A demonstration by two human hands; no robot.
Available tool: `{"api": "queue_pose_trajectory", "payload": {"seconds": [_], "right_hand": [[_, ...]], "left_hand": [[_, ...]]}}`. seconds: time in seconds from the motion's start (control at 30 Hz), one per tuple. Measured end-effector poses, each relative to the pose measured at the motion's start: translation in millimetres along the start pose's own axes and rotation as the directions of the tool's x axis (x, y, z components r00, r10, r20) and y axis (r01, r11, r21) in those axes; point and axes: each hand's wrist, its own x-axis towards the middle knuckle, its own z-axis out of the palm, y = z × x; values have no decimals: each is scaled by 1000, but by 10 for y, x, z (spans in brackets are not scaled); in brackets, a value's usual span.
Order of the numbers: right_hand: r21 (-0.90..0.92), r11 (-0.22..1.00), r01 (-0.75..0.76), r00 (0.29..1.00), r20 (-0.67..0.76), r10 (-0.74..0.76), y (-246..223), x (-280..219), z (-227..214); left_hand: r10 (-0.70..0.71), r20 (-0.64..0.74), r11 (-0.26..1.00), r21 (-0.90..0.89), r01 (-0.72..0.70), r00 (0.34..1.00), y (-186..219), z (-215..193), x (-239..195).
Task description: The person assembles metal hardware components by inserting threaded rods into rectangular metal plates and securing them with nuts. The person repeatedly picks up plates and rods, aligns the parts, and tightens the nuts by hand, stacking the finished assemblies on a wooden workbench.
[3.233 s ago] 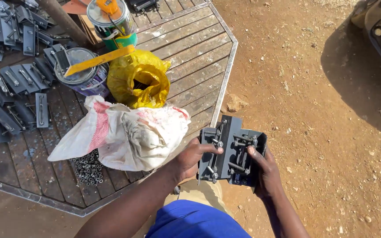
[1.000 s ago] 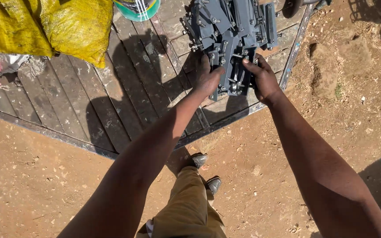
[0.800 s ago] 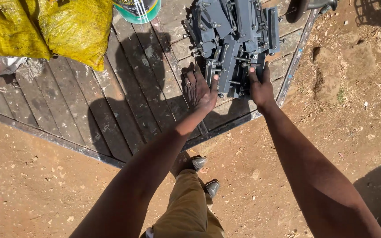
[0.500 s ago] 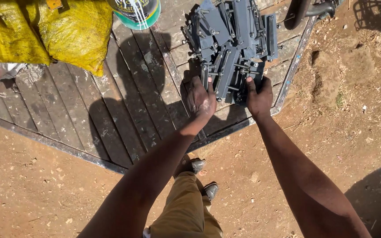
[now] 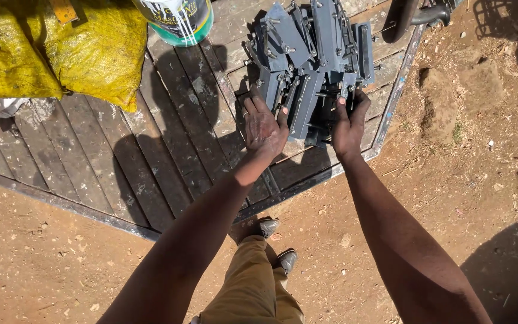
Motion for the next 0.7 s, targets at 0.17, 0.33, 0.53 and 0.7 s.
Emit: {"api": "queue_pose_trajectory", "payload": {"seconds": [0.17, 0.33, 0.53, 0.7], "right_hand": [[-186, 976, 113, 972, 224, -70, -582, -378, -309], [-330, 944, 5, 986, 161, 50, 22, -219, -199], [-447, 894, 43, 999, 25, -35, 168, -573, -157], [-434, 900, 34, 993, -90, -81, 361, -1213, -12]], "left_hand": [[-171, 137, 970, -148, 191, 976, -598, 718, 328], [-178, 228, 973, -105, 205, 957, -465, 522, 336], [83, 306, 933, 310, -181, 949, -773, 704, 297], [235, 321, 971, -39, -235, 918, -474, -286, -179]]}}
